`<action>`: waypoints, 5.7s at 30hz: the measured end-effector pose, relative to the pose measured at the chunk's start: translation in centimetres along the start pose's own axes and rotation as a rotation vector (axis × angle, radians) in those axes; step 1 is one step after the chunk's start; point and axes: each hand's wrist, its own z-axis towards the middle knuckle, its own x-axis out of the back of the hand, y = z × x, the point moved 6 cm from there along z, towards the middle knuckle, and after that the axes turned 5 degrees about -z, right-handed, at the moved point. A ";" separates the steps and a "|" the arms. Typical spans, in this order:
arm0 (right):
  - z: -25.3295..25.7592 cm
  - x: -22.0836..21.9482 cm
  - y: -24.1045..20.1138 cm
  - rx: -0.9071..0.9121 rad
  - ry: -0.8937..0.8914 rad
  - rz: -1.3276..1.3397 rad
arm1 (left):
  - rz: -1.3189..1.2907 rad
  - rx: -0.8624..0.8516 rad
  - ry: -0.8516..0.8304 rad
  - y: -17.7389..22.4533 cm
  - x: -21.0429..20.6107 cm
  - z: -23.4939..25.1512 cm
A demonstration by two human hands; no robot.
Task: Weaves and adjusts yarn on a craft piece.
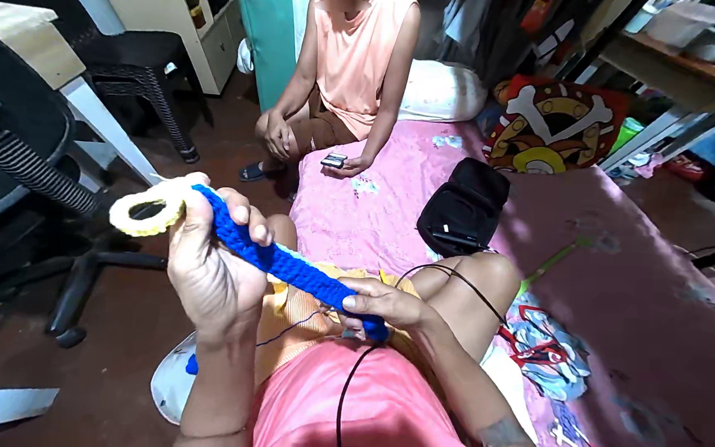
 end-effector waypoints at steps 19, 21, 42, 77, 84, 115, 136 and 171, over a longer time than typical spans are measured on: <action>0.6 0.9 0.9 -0.236 -0.085 -0.131 | 0.177 -0.023 0.290 5.1 8.7 -4.6; 1.4 0.9 2.2 -0.323 -0.106 -0.147 | 0.449 0.111 0.314 5.5 12.6 -5.3; 1.6 4.9 9.4 -0.653 0.061 -0.274 | 0.919 1.140 -0.748 -12.8 16.8 -8.3; 2.1 3.4 0.4 -0.173 -0.132 -0.606 | 1.557 0.762 -1.196 -4.0 1.2 -0.4; 3.1 4.2 -3.1 0.064 0.001 -0.433 | 1.659 0.698 -1.268 -5.4 -0.9 1.2; 3.6 3.3 -0.9 0.223 0.103 0.098 | 1.684 0.645 -1.301 -5.1 -1.6 1.3; 2.6 2.7 1.7 0.009 -0.150 0.080 | 1.661 0.776 -1.174 -3.5 0.6 1.2; 0.1 2.1 3.9 -0.236 -0.021 -0.401 | 1.009 1.232 -0.872 -5.0 13.8 -3.3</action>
